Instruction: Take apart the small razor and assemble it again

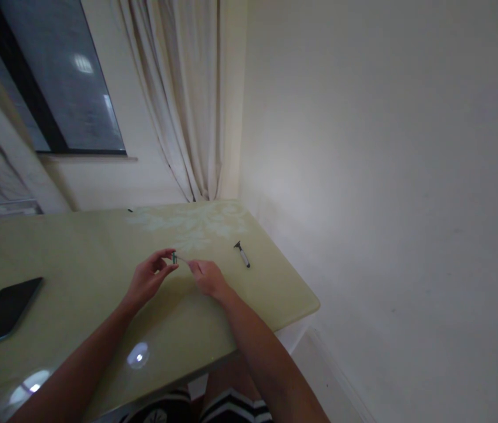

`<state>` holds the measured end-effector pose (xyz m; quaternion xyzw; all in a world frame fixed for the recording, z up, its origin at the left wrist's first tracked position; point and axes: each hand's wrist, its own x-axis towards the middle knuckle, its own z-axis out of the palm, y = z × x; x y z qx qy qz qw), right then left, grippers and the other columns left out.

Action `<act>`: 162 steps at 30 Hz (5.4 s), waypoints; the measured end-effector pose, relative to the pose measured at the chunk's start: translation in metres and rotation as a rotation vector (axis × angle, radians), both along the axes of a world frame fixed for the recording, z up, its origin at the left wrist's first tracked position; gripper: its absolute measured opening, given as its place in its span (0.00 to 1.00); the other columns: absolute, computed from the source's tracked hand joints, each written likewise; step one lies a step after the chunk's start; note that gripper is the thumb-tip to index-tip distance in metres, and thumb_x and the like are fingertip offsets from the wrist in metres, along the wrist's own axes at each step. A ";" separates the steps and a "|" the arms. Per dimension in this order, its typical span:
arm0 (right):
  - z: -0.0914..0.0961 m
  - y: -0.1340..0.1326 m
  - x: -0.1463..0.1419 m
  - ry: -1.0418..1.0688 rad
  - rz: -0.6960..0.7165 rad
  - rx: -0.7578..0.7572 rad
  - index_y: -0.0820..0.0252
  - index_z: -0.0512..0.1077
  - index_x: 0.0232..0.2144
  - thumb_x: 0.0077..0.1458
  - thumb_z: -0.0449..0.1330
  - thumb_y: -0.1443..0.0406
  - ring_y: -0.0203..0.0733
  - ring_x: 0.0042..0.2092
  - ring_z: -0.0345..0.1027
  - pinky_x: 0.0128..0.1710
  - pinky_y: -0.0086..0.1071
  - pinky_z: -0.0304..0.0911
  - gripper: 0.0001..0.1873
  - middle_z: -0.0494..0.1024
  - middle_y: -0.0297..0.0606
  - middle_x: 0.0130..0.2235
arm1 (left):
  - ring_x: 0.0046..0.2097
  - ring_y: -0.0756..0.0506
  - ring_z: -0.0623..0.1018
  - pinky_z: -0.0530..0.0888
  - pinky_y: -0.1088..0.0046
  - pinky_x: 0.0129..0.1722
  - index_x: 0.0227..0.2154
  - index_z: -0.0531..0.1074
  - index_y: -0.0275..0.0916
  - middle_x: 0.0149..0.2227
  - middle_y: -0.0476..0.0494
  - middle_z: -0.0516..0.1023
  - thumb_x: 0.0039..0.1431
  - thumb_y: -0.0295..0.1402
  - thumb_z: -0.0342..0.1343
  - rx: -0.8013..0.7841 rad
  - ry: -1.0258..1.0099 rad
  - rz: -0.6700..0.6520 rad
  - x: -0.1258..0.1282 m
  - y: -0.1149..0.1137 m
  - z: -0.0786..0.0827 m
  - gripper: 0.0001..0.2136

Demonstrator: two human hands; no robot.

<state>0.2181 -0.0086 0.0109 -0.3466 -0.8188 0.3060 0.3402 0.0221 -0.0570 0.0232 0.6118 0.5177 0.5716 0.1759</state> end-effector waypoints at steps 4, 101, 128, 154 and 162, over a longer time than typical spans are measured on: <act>0.002 -0.002 -0.001 -0.039 -0.023 0.016 0.58 0.68 0.27 0.73 0.46 0.56 0.38 0.30 0.58 0.31 0.31 0.47 0.23 0.67 0.33 0.26 | 0.25 0.52 0.68 0.67 0.75 0.27 0.47 0.77 0.39 0.33 0.49 0.78 0.53 0.41 0.66 0.000 -0.005 0.003 -0.001 0.000 0.000 0.19; 0.015 0.058 0.139 -0.445 -0.889 -0.038 0.58 0.82 0.41 0.67 0.55 0.62 0.47 0.45 0.75 0.41 0.33 0.63 0.15 0.82 0.47 0.44 | 0.29 0.50 0.73 0.72 0.72 0.32 0.47 0.74 0.41 0.37 0.48 0.80 0.51 0.32 0.63 -0.264 0.286 -0.303 0.082 0.056 -0.018 0.18; 0.004 0.062 0.132 -0.362 -0.806 -0.087 0.56 0.83 0.41 0.60 0.63 0.64 0.45 0.45 0.78 0.41 0.31 0.65 0.09 0.85 0.43 0.43 | 0.50 0.37 0.78 0.72 0.62 0.50 0.54 0.77 0.41 0.47 0.36 0.79 0.60 0.47 0.61 -0.336 0.612 0.016 0.121 0.087 -0.029 0.23; 0.008 0.048 0.094 -0.625 -0.651 0.151 0.60 0.73 0.50 0.63 0.55 0.71 0.50 0.48 0.72 0.45 0.36 0.62 0.15 0.77 0.51 0.49 | 0.48 0.36 0.79 0.72 0.58 0.49 0.45 0.81 0.45 0.49 0.39 0.80 0.58 0.50 0.57 -0.481 0.630 0.266 -0.075 0.005 -0.024 0.20; 0.018 0.033 0.005 -0.386 -0.378 0.110 0.59 0.73 0.40 0.57 0.60 0.71 0.41 0.42 0.70 0.42 0.30 0.59 0.08 0.79 0.40 0.42 | 0.49 0.36 0.79 0.71 0.58 0.49 0.47 0.81 0.46 0.49 0.40 0.81 0.59 0.49 0.56 -0.475 0.608 0.250 -0.068 0.009 -0.022 0.19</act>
